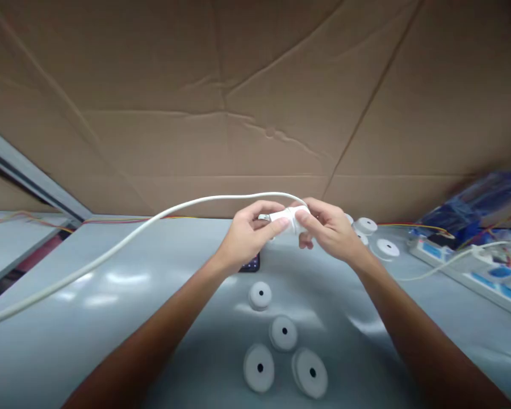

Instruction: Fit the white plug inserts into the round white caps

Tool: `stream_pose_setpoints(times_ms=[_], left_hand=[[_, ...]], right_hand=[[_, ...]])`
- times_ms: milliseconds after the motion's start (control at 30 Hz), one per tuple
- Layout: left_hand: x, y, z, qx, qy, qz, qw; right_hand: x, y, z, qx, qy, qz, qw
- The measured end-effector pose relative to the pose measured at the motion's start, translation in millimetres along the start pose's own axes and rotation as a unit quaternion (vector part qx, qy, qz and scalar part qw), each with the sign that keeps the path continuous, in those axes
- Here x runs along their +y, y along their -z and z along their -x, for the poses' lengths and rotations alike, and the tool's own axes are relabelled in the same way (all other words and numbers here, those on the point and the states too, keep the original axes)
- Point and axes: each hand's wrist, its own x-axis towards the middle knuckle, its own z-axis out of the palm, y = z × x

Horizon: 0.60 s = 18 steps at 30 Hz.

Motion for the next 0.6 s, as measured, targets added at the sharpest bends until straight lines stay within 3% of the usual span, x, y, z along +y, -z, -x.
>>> stream_pose_setpoints(times_ms=[233, 400, 467, 600], left_hand=[[2, 4.0, -1, 0.013, 0.126, 0.100, 0.987], [5, 7.1, -2, 0.019, 0.148, 0.092, 0.984], [8, 8.3, -1, 0.018, 0.126, 0.085, 0.988], [16, 11.3, 4, -0.002, 0.024, 0.032, 0.999]], right_hand=[[-1, 1, 2, -0.010, 0.108, 0.033, 0.994], [-11, -1, 6, 0.016, 0.225, 0.155, 0.962], [-12, -1, 8, 0.038, 0.208, 0.177, 0.961], [-8, -2, 9, 0.074, 0.111, 0.139, 0.981]])
